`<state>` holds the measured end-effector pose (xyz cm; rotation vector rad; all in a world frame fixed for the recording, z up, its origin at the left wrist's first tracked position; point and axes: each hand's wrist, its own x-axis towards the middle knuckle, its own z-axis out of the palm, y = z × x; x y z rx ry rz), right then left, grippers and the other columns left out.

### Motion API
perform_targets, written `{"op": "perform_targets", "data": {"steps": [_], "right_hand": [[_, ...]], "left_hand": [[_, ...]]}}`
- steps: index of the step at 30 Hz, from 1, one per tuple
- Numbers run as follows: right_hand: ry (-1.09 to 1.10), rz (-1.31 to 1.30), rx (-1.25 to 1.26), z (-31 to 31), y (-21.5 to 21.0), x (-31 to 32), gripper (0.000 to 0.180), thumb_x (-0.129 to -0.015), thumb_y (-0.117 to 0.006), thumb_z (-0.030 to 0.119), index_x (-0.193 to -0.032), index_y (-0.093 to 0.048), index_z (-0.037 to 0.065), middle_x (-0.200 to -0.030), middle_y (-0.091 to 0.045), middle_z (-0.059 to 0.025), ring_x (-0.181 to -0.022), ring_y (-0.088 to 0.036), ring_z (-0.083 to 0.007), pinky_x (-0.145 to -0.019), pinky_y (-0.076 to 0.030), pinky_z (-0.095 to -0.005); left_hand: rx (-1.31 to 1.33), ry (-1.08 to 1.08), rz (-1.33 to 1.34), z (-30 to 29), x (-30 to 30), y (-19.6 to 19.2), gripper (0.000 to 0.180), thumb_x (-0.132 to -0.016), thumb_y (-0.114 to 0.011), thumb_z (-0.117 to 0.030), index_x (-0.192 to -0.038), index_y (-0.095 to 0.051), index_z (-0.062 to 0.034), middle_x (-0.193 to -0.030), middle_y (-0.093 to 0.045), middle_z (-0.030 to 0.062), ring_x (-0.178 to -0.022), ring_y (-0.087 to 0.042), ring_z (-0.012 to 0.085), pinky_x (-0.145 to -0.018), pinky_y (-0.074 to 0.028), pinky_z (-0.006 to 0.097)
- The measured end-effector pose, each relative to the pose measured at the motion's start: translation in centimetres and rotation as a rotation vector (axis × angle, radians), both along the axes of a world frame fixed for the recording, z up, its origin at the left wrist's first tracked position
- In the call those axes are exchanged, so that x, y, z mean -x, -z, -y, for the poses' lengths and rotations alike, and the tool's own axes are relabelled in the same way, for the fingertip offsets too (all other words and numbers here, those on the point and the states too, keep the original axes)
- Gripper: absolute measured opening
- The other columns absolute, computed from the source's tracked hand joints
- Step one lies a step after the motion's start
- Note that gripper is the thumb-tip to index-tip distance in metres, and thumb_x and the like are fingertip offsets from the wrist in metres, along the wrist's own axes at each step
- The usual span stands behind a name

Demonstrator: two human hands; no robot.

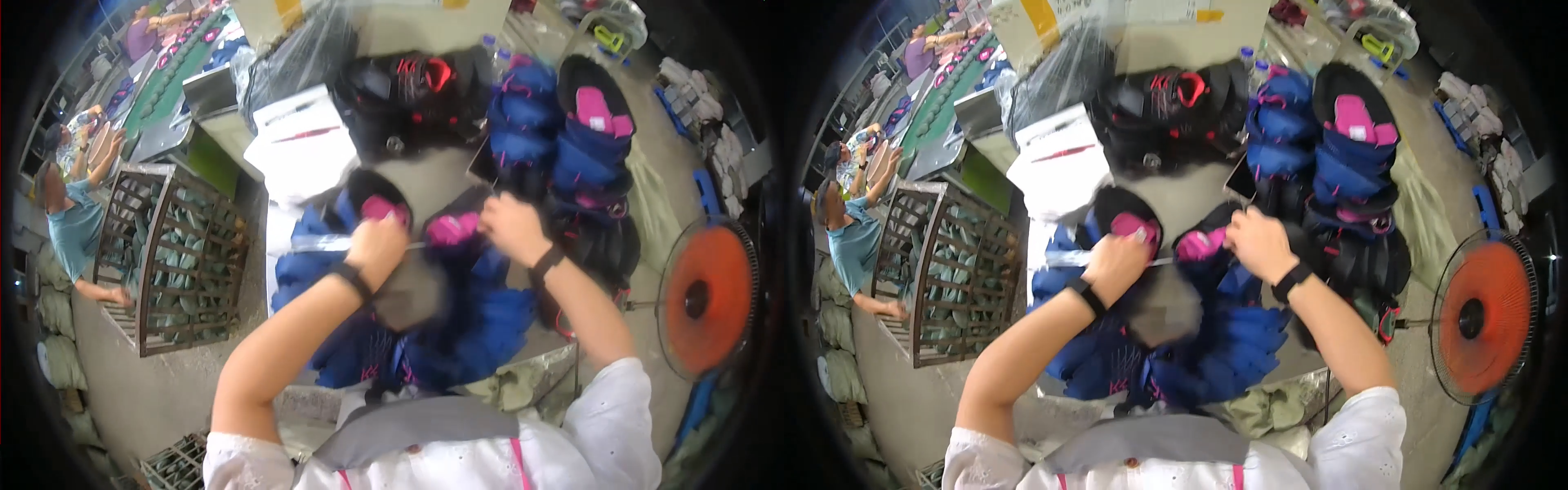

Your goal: The recorder is organizing, bundling, and counting blue and pink shoe uppers, then logging the count in a notebook at a shoe manufacturing facility.

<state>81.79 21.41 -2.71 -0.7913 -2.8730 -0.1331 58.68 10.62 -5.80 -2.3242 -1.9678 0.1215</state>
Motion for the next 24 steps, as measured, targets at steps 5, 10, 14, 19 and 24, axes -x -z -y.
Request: {"op": "perform_targets", "data": {"steps": [5,10,14,19,24], "right_hand": [[0.122,0.017,0.068,-0.8,0.3,1.8,0.014,-0.073,-0.061,0.026,-0.073,-0.062,0.011,-0.082,-0.056,-0.0020,-0.082,-0.055,-0.0218,-0.063,-0.049,-0.0332],[0.153,-0.024,0.088,-2.1,2.2,-0.4,0.020,-0.075,-0.061,0.032,-0.072,-0.063,0.012,-0.082,-0.057,-0.0009,-0.080,-0.055,-0.0206,-0.063,-0.049,-0.0338],[0.232,0.173,0.058,-0.6,0.6,2.0,0.020,-0.072,-0.064,0.031,-0.079,-0.065,0.012,-0.087,-0.056,-0.0025,-0.084,-0.055,-0.0221,-0.065,-0.050,-0.0351],[0.292,-0.044,0.191,3.4,-3.0,3.5,0.029,-0.068,-0.062,0.018,-0.089,-0.058,-0.002,-0.097,-0.051,-0.0179,-0.089,-0.053,-0.0348,-0.077,-0.047,-0.0407],[0.136,0.062,0.820,7.1,-0.4,5.7,0.027,-0.074,-0.062,0.020,-0.084,-0.056,-0.004,-0.083,-0.059,-0.0248,-0.084,-0.057,-0.0383,-0.075,-0.045,-0.0426]], "left_hand": [[0.089,0.084,-0.082,-2.6,-1.1,2.7,0.018,-0.075,-0.051,-0.019,-0.067,-0.066,-0.0145,-0.066,-0.064,0.0043,-0.064,-0.063,0.0196,-0.051,-0.047,0.032],[0.194,0.065,-0.061,-2.6,-2.1,1.7,0.016,-0.073,-0.055,-0.021,-0.068,-0.068,-0.0143,-0.069,-0.065,0.0060,-0.068,-0.064,0.0196,-0.054,-0.047,0.032],[0.075,0.022,-0.082,-2.7,-1.9,3.4,0.015,-0.068,-0.060,-0.027,-0.069,-0.068,-0.0141,-0.072,-0.065,0.0071,-0.069,-0.064,0.0212,-0.056,-0.047,0.033],[0.321,-0.141,0.271,-4.4,1.0,2.0,0.018,-0.061,-0.060,-0.027,-0.072,-0.068,-0.0140,-0.072,-0.064,0.0081,-0.069,-0.063,0.0251,-0.062,-0.049,0.035],[0.768,-0.082,0.610,-6.7,3.1,0.3,0.016,-0.067,-0.059,-0.020,-0.068,-0.065,-0.0055,-0.057,-0.061,0.0077,-0.053,-0.061,0.0173,-0.053,-0.048,0.029]]}}
